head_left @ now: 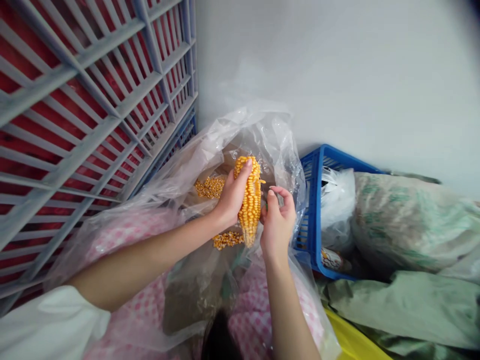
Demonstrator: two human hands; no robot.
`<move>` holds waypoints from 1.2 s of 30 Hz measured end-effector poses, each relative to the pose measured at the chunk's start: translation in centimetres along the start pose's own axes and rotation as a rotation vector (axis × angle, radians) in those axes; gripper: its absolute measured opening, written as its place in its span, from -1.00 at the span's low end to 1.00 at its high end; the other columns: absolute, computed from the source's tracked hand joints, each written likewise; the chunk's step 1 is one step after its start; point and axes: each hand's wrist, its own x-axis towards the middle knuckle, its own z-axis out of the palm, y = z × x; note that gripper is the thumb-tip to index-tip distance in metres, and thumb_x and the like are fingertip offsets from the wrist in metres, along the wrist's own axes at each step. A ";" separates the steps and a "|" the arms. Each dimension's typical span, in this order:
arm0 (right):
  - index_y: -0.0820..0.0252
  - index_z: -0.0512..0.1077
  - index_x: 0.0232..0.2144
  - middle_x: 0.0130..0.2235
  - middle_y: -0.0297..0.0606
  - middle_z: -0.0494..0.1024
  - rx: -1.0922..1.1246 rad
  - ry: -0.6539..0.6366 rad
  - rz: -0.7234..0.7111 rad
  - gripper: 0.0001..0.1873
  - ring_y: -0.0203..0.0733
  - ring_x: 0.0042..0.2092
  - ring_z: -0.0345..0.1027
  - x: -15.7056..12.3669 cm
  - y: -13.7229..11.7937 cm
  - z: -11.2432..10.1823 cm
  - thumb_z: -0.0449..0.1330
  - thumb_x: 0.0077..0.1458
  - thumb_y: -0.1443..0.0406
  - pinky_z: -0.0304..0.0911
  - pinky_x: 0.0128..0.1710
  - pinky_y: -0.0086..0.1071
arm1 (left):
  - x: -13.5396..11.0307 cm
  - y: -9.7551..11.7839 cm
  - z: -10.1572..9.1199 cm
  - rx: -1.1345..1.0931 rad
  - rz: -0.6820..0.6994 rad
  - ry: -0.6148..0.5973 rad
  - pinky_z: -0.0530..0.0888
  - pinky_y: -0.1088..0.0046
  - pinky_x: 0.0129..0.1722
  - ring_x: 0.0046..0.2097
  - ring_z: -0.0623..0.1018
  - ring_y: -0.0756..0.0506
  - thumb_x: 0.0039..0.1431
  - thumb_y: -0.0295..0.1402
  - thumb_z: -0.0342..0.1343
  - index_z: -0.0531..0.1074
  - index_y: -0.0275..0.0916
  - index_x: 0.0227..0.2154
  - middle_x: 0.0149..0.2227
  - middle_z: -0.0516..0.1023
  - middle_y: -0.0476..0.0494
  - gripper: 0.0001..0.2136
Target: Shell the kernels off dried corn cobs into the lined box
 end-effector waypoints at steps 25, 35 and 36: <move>0.14 0.28 -0.29 -0.60 -0.50 0.15 -0.316 0.030 -0.181 -0.77 -0.43 -0.65 -0.09 0.2 -0.4 -2.2 0.08 0.05 0.13 -0.15 -0.66 -0.50 | -0.8 0.2 0.4 0.195 0.233 -0.020 0.32 0.39 -0.05 -0.04 0.39 -0.10 -0.28 -0.43 0.31 0.17 -0.08 -0.03 -0.11 0.38 -0.07 -0.33; 0.11 0.27 -0.34 -0.69 -0.57 0.03 -0.110 0.070 -0.066 -0.77 -0.42 -0.66 -0.10 1.2 -0.3 -3.6 0.14 -0.01 0.13 -0.19 -0.69 -0.53 | 1.2 1.8 -0.4 -0.050 -0.110 0.010 0.42 0.41 -0.39 -0.35 0.51 -0.09 -0.19 -0.16 0.24 0.31 -0.17 -0.24 -0.43 0.45 -0.05 -0.58; 0.12 0.26 -0.34 -0.68 -0.57 0.03 -0.091 0.057 -0.051 -0.77 -0.43 -0.66 -0.10 1.4 -0.2 -3.6 0.15 -0.02 0.13 -0.19 -0.69 -0.54 | 1.2 1.9 -0.4 -0.062 -0.209 -0.013 0.41 0.41 -0.44 -0.40 0.52 -0.10 -0.18 -0.14 0.22 0.33 -0.19 -0.29 -0.48 0.44 -0.05 -0.62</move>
